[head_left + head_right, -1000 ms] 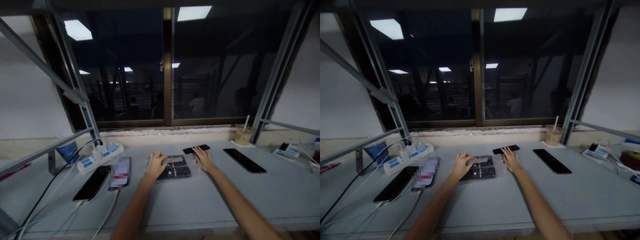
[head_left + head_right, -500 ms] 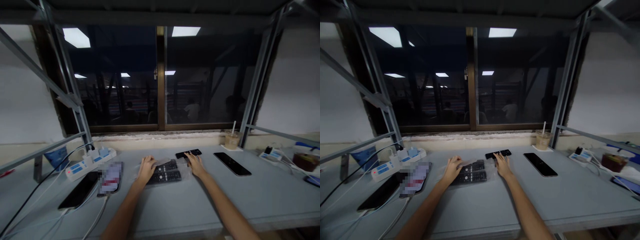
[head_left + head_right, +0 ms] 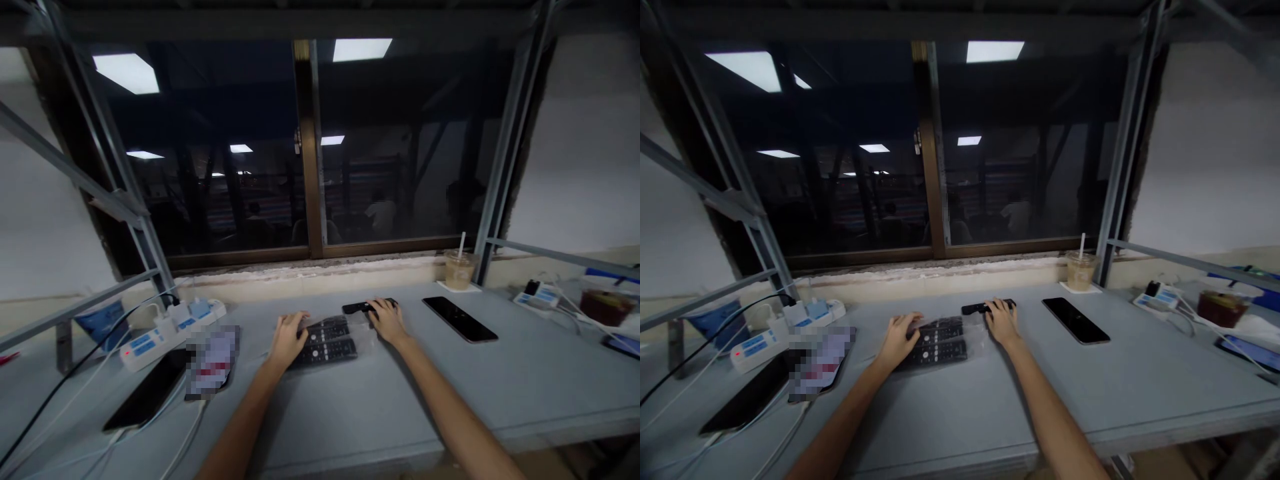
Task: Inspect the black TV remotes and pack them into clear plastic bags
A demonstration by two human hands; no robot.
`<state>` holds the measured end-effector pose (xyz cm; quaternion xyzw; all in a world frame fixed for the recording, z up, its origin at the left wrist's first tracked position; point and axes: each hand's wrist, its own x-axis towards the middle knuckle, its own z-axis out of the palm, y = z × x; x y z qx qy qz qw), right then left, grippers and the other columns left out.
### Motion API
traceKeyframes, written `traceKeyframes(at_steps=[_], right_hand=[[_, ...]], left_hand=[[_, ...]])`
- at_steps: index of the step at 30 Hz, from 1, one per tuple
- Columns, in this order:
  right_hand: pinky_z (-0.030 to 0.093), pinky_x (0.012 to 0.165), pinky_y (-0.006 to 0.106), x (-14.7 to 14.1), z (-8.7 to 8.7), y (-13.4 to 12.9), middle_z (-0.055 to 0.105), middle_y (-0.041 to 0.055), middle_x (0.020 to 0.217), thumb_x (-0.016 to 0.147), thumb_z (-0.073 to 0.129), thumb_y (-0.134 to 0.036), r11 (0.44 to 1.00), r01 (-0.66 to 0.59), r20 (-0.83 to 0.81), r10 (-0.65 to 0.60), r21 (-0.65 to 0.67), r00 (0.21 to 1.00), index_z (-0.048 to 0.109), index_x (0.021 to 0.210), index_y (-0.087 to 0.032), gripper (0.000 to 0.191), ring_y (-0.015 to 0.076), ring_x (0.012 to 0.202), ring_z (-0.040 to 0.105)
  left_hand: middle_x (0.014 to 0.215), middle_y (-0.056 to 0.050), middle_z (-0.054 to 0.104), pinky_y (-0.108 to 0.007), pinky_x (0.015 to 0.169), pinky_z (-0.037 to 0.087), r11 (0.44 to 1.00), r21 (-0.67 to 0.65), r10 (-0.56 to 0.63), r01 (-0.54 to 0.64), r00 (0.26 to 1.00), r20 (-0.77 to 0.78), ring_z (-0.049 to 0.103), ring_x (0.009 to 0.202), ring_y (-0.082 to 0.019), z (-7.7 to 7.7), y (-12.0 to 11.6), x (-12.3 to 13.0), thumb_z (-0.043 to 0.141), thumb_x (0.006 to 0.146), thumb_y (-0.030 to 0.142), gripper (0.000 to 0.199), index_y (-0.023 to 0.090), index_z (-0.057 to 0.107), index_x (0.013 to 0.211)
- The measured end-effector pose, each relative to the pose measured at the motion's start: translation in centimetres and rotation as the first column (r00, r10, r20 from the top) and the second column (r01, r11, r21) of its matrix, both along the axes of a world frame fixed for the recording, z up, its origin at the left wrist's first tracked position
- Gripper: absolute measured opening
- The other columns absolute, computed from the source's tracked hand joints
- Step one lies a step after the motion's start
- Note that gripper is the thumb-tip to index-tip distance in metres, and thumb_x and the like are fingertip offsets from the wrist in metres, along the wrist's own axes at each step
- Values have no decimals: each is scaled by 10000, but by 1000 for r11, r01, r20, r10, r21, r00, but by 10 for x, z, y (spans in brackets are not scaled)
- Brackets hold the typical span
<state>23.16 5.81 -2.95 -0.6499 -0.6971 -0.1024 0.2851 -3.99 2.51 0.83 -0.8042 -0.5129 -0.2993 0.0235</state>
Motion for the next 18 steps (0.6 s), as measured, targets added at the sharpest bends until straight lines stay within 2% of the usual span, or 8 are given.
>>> traceKeyframes(at_steps=[3, 7, 11, 14, 16, 18], right_hand=[[233, 986, 530, 2, -5, 1, 545, 112, 1252, 878, 342, -268, 997, 63, 9, -63, -33, 998, 569, 1167, -220, 371, 269, 1175, 438], [229, 989, 478, 5, 4, -4, 608, 94, 1128, 886, 365, -337, 982, 156, -15, -158, -110, 987, 611, 1095, -222, 343, 239, 1084, 493], [316, 904, 423, 9, 14, -10, 595, 123, 1100, 859, 432, -394, 932, 313, -55, -327, -184, 943, 621, 1099, -211, 356, 264, 1059, 498], [354, 851, 430, 9, 15, -15, 581, 174, 1102, 840, 432, -470, 886, 398, -78, -426, -237, 901, 602, 1142, -162, 464, 301, 1059, 500], [369, 829, 437, 9, 15, -16, 590, 194, 1071, 827, 417, -524, 877, 399, -70, -431, -266, 900, 641, 1078, -139, 512, 319, 1054, 507], [388, 807, 417, 8, 15, -17, 606, 189, 1038, 819, 419, -538, 894, 357, -56, -385, -270, 921, 680, 989, -139, 506, 316, 1050, 516]], left_hand=[[997, -21, 643, -344, 918, 337, 1000, -10, -12, 11, 1000, -24, 552, 974, -171, -2, 2, -1, 397, 761, 51, 429, 241, 510, 1129], [1063, -28, 628, -347, 928, 327, 999, -2, -44, 44, 999, -13, 540, 1021, -163, -4, 3, -3, 364, 732, -5, 495, 236, 512, 1138], [1000, -29, 636, -356, 913, 326, 1000, -11, -20, 20, 1000, -5, 546, 979, -181, -3, -1, -3, 476, 742, 75, 375, 222, 560, 1077], [939, -22, 643, -368, 912, 312, 998, -54, -39, 37, 999, -31, 551, 939, -183, -1, -3, -2, 530, 772, 152, 229, 226, 624, 967], [932, -21, 640, -365, 911, 305, 997, -66, -46, 43, 998, -41, 548, 939, -172, -1, -3, -2, 491, 815, 153, 205, 231, 644, 928], [931, -21, 634, -357, 904, 307, 998, -60, -31, 28, 998, -46, 544, 938, -164, -1, -1, -3, 454, 842, 142, 231, 234, 649, 925]])
